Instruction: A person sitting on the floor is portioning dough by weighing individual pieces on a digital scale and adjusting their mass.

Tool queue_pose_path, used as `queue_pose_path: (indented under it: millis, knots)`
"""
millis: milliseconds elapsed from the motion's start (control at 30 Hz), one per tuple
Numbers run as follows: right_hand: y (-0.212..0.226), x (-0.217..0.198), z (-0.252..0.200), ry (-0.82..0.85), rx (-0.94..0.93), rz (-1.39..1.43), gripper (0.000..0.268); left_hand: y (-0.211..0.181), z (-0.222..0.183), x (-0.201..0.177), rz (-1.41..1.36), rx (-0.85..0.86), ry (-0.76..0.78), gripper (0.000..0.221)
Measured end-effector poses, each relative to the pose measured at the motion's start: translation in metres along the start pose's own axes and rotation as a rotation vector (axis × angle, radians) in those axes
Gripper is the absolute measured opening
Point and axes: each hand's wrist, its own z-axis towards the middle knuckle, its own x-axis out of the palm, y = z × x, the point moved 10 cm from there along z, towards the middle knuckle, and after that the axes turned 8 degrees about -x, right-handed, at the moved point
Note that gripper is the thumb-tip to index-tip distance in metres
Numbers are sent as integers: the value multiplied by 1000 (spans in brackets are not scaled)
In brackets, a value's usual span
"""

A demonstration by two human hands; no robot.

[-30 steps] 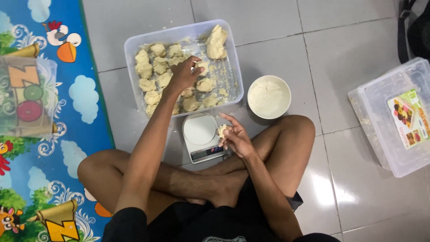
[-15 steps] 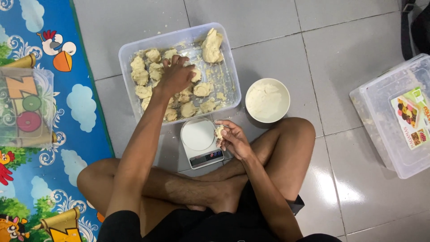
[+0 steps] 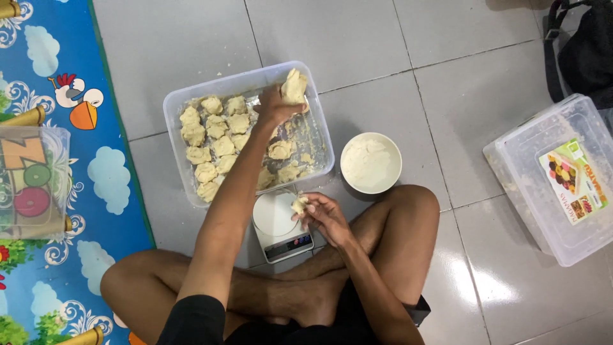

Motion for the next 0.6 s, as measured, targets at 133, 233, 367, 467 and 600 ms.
queue_pose_path:
  millis: [133,233,367,467,600]
  knots:
    - [63,44,34,-60,-72,-129,34,-37,-55,-42,22,70,-35,94]
    - [115,66,69,-80,-201,-480,43,-48,-78,-33,-111,225,-56,83]
    - [153,59,116,-165,-350,-1061,82,-80,-127,-60,-371,298,-99,65]
    - [168,66,130,-165,-405,-1193,98,-92,-152,-63,-424,388,-14,74]
    - [152,54,164,-63,-435,-1335,71,-114,-181,-81,-310,572,72,83]
